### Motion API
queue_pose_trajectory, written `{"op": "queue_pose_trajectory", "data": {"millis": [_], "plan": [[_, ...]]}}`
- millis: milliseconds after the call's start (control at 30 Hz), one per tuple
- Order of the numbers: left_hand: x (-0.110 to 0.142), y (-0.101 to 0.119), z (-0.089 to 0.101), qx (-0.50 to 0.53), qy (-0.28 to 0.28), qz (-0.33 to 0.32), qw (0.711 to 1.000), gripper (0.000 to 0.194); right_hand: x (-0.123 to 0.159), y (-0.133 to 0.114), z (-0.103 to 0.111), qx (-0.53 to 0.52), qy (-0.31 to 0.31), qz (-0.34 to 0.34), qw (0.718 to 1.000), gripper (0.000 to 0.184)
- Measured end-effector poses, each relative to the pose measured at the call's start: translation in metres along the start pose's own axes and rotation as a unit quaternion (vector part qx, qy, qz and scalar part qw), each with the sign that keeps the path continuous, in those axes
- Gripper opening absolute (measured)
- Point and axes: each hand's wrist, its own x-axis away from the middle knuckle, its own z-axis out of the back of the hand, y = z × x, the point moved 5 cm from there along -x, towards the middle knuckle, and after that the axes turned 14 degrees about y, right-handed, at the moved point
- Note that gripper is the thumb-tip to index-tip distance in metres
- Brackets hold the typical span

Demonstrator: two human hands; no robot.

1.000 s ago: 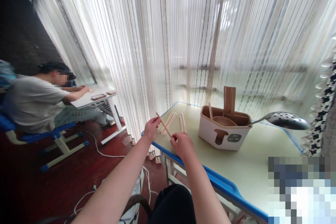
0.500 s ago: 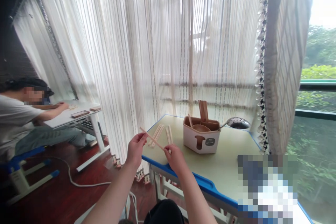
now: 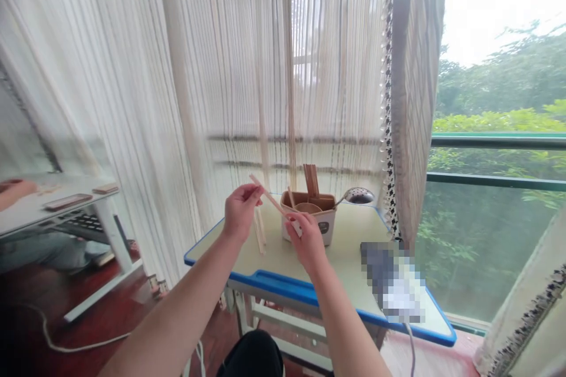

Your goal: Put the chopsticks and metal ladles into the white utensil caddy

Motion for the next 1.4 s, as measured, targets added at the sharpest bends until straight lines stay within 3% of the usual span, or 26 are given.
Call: {"op": "queue_pose_trajectory", "data": {"millis": [167, 333, 467, 733, 900, 1200, 1400], "plan": [[-0.019, 0.01, -0.038, -0.022, -0.01, -0.047, 0.999, 0.031, -0.034, 0.008, 0.011, 0.058, 0.067, 0.046, 0.995, 0.029], [-0.029, -0.002, -0.065, -0.056, -0.026, -0.077, 0.995, 0.03, -0.053, 0.027, -0.003, 0.093, 0.039, 0.07, 0.992, 0.018], [-0.029, -0.012, -0.077, -0.1, -0.058, -0.114, 0.987, 0.027, -0.052, 0.039, -0.008, 0.134, 0.037, 0.072, 0.988, 0.015], [-0.026, -0.023, -0.076, -0.233, -0.035, -0.241, 0.941, 0.014, -0.033, 0.036, -0.012, 0.21, 0.059, 0.039, 0.975, 0.016], [-0.023, -0.036, -0.074, -0.251, -0.019, -0.242, 0.937, 0.015, -0.028, 0.033, -0.016, 0.236, 0.056, 0.038, 0.969, 0.018], [-0.028, -0.046, -0.078, -0.282, -0.127, -0.22, 0.925, 0.021, -0.024, 0.04, -0.015, 0.199, 0.072, 0.006, 0.977, 0.018], [-0.031, -0.056, -0.074, -0.261, -0.143, -0.165, 0.94, 0.046, -0.016, 0.038, -0.016, 0.181, 0.09, 0.035, 0.979, 0.024]]}}
